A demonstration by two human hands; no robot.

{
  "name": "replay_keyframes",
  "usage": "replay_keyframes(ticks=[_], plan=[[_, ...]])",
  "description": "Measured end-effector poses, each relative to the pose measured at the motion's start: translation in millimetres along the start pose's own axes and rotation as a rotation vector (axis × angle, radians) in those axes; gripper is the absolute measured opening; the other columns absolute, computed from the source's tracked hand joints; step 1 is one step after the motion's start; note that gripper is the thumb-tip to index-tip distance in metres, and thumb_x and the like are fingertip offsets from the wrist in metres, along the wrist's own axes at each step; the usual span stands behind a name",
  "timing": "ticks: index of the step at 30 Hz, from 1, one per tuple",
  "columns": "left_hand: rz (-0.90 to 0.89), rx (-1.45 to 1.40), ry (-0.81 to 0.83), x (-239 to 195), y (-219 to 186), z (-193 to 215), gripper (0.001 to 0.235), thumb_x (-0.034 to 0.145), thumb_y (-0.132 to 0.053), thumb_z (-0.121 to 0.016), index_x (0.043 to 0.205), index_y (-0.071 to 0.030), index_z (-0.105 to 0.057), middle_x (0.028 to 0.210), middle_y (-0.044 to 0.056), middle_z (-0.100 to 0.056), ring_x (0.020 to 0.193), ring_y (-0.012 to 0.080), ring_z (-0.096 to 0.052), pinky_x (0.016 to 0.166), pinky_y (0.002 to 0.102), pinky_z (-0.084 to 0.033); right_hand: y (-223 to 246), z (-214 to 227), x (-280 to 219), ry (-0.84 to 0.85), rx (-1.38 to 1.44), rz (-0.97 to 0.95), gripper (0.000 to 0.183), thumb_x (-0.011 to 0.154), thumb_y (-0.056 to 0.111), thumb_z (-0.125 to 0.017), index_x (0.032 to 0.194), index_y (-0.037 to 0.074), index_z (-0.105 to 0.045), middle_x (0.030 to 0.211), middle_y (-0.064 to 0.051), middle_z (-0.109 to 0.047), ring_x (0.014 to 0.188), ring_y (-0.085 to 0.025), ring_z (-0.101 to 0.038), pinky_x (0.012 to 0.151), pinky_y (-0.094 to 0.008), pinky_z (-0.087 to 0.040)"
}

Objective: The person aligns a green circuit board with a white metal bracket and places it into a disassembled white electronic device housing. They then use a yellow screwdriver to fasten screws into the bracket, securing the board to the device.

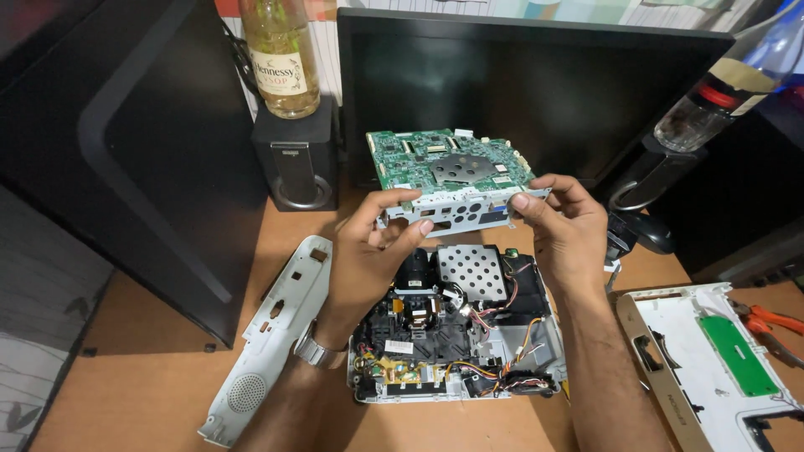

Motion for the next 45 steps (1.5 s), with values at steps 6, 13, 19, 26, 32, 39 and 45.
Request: replay_keyframes(ticks=[6, 13, 19, 26, 32, 39, 45], plan=[[-0.061, 0.206, 0.076, 1, -10, 0, 0.04, 0.086, -0.008, -0.082, 0.125, -0.009, -0.071, 0.119, 0.027, -0.07, 0.116, 0.0387, -0.066, 0.084, 0.051, -0.062, 6, -1, 1, 0.009, 0.009, 0.033, 0.034, 0.078, -0.005, -0.086, 0.106, -0.004, -0.066, 0.065, -0.004, -0.048, 0.062, -0.016, -0.067, 0.065, -0.024, -0.057], [-0.062, 0.122, -0.034, 2, -9, 5, 0.031, 0.083, -0.006, -0.085, 0.113, -0.009, -0.078, 0.094, 0.016, -0.071, 0.085, 0.0111, -0.062, 0.075, 0.031, -0.064, 0, -1, 2, 0.02, -0.019, 0.032, 0.035, 0.076, -0.004, -0.087, 0.104, -0.004, -0.067, 0.071, -0.009, -0.058, 0.063, -0.017, -0.069, 0.066, -0.027, -0.062], [0.046, -0.055, -0.137, 4, 5, 8, 0.027, 0.082, -0.004, -0.086, 0.107, -0.003, -0.077, 0.095, 0.015, -0.072, 0.077, 0.0094, -0.059, 0.07, 0.026, -0.062, -4, -1, 0, 0.016, -0.056, 0.017, 0.034, 0.076, -0.005, -0.086, 0.105, -0.004, -0.068, 0.071, -0.012, -0.061, 0.063, -0.019, -0.071, 0.064, -0.027, -0.062], [0.058, -0.129, -0.15, 7, 10, 9, 0.026, 0.08, 0.002, -0.086, 0.103, 0.001, -0.075, 0.092, 0.015, -0.075, 0.075, 0.01, -0.063, 0.067, 0.025, -0.061, 10, -9, -7, 0.0, -0.084, -0.001, 0.034, 0.077, -0.003, -0.087, 0.104, -0.004, -0.068, 0.072, -0.013, -0.063, 0.062, -0.018, -0.069, 0.063, -0.027, -0.061], [0.041, -0.056, -0.123, 6, 4, 8, 0.026, 0.083, -0.002, -0.085, 0.107, -0.003, -0.074, 0.095, 0.014, -0.075, 0.079, 0.0112, -0.064, 0.072, 0.029, -0.062, 7, -8, -7, 0.0, -0.085, -0.004, 0.034, 0.076, -0.002, -0.089, 0.104, -0.003, -0.069, 0.07, -0.012, -0.06, 0.062, -0.019, -0.069, 0.064, -0.027, -0.059], [0.072, -0.107, -0.111, 5, 10, 7, 0.025, 0.083, 0.0, -0.084, 0.105, 0.0, -0.072, 0.091, 0.015, -0.075, 0.076, 0.0082, -0.064, 0.069, 0.021, -0.06, 7, -8, -7, -0.012, -0.078, -0.013, 0.033, 0.077, -0.002, -0.088, 0.103, -0.003, -0.069, 0.067, -0.01, -0.057, 0.061, -0.018, -0.068, 0.063, -0.028, -0.059], [0.088, -0.143, -0.087, 7, 21, 8, 0.023, 0.084, 0.002, -0.082, 0.104, 0.003, -0.069, 0.086, 0.021, -0.076, 0.079, 0.0204, -0.075, 0.07, 0.031, -0.065, 7, -9, -5, -0.018, -0.059, -0.039, 0.034, 0.076, -0.002, -0.089, 0.104, -0.003, -0.069, 0.067, -0.009, -0.055, 0.061, -0.018, -0.068, 0.064, -0.027, -0.06]])
Point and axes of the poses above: each hand's wrist, its own x-axis towards the middle knuckle, its own z-axis out of the back of the hand, y = z × x, the point moved 6 cm from there along x, towards the middle knuckle
